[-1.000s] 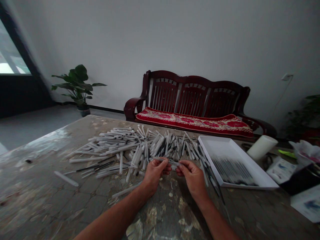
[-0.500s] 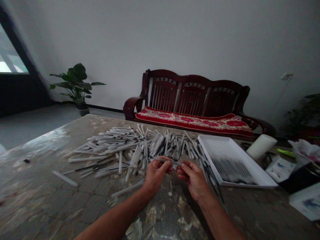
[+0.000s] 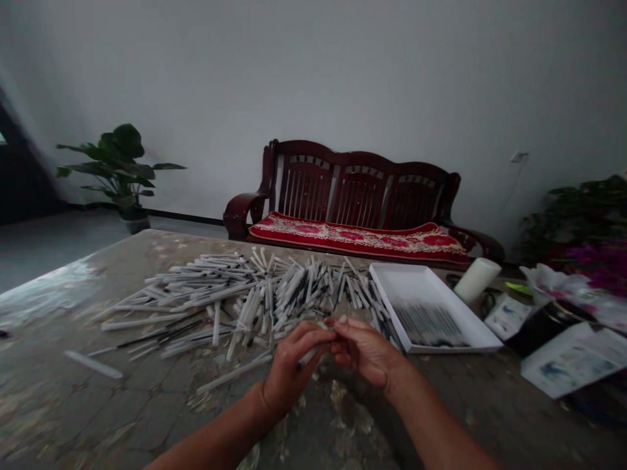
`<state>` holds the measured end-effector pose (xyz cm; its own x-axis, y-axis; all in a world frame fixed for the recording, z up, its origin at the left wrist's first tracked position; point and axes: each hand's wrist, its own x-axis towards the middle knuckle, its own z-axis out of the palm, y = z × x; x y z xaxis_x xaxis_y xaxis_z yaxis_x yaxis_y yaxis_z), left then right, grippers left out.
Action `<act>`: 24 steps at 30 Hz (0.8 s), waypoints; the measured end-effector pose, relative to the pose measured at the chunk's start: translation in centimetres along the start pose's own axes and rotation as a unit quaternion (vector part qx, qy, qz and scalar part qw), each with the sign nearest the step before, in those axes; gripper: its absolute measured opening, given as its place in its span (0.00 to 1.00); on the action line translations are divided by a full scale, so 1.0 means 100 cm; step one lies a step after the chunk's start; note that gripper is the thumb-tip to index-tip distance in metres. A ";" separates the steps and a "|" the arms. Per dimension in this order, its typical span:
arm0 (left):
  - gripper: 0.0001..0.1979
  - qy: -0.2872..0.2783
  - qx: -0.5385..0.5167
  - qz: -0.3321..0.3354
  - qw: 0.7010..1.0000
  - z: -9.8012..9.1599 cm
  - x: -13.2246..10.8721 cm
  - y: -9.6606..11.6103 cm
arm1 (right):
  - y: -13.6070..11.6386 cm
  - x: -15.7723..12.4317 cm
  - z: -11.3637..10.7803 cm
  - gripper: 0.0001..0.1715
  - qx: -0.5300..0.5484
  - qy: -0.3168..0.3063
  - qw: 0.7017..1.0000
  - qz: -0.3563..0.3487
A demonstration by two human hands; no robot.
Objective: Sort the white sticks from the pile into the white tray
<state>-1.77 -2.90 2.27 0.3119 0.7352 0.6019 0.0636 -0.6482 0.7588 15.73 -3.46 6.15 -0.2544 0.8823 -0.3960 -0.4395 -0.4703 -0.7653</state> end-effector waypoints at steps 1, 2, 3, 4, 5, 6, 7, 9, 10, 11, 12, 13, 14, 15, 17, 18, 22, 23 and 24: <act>0.13 -0.017 0.025 0.024 0.999 -0.002 -0.001 0.001 | 0.000 0.000 0.001 0.17 0.011 -0.003 1.000 0.011; 0.13 -0.028 0.053 0.042 0.997 -0.004 -0.002 0.001 | 0.002 0.000 0.001 0.16 0.027 -0.003 0.999 0.021; 0.14 -0.042 0.080 0.057 0.994 -0.005 -0.002 0.001 | 0.005 0.000 0.000 0.14 0.045 0.000 0.998 0.031; 0.14 -0.054 0.103 0.077 0.990 -0.005 -0.003 -0.001 | 0.010 -0.001 -0.002 0.13 0.063 0.004 0.997 0.039; 0.15 -0.069 0.123 0.097 0.985 -0.005 -0.004 -0.002 | 0.015 -0.002 -0.004 0.13 0.077 0.008 0.996 0.044; 0.15 -0.083 0.140 0.117 0.980 -0.003 -0.005 -0.004 | 0.021 -0.004 -0.007 0.13 0.084 0.014 0.995 0.043; 0.16 -0.094 0.154 0.135 0.974 -0.002 -0.005 -0.005 | 0.026 -0.006 -0.010 0.14 0.082 0.022 0.996 0.039; 0.18 -0.119 0.174 0.156 0.965 0.002 -0.007 -0.008 | 0.029 -0.013 -0.019 0.17 0.057 0.046 0.997 0.016; 0.20 -0.129 0.184 0.155 0.962 0.004 -0.008 -0.009 | 0.026 -0.017 -0.025 0.18 0.035 0.065 0.997 -0.009; 0.21 -0.138 0.191 0.149 0.960 0.005 -0.009 -0.009 | 0.018 -0.021 -0.033 0.19 0.006 0.088 0.995 -0.043; 0.22 -0.147 0.199 0.138 0.959 0.006 -0.009 -0.010 | 0.005 -0.025 -0.043 0.20 -0.029 0.117 0.989 -0.089; 0.22 -0.156 0.205 0.125 0.958 0.006 -0.009 -0.011 | -0.013 -0.029 -0.056 0.21 -0.074 0.146 0.975 -0.149; 0.22 -0.164 0.211 0.112 0.957 0.007 -0.009 -0.012 | -0.035 -0.034 -0.071 0.21 -0.130 0.186 0.953 -0.203; 0.21 -0.172 0.215 0.100 0.956 0.007 -0.009 -0.013 | -0.060 -0.038 -0.088 0.21 -0.195 0.230 0.921 -0.246; 0.19 -0.195 0.219 0.080 0.953 0.007 -0.008 -0.016 | -0.111 -0.045 -0.125 0.21 -0.339 0.340 0.829 -0.287; 0.18 -0.207 0.218 0.070 0.951 0.007 -0.007 -0.018 | -0.135 -0.048 -0.144 0.21 -0.428 0.389 0.766 -0.280; 0.12 -0.255 0.227 0.051 0.938 0.009 -0.005 -0.022 | -0.186 -0.051 -0.202 0.17 -0.668 0.470 0.550 -0.175; 0.11 -0.264 0.234 0.053 0.934 0.009 -0.005 -0.023 | -0.188 -0.050 -0.212 0.16 -0.681 0.478 0.533 -0.156; 0.11 -0.272 0.240 0.055 0.930 0.009 -0.005 -0.023 | -0.186 -0.048 -0.221 0.14 -0.687 0.482 0.526 -0.139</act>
<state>-1.16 -1.95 0.04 0.7674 0.5338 0.3553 0.3772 -0.8239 0.4230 44.19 1.49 11.11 0.5016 0.8246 0.2617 0.8609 -0.4461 -0.2445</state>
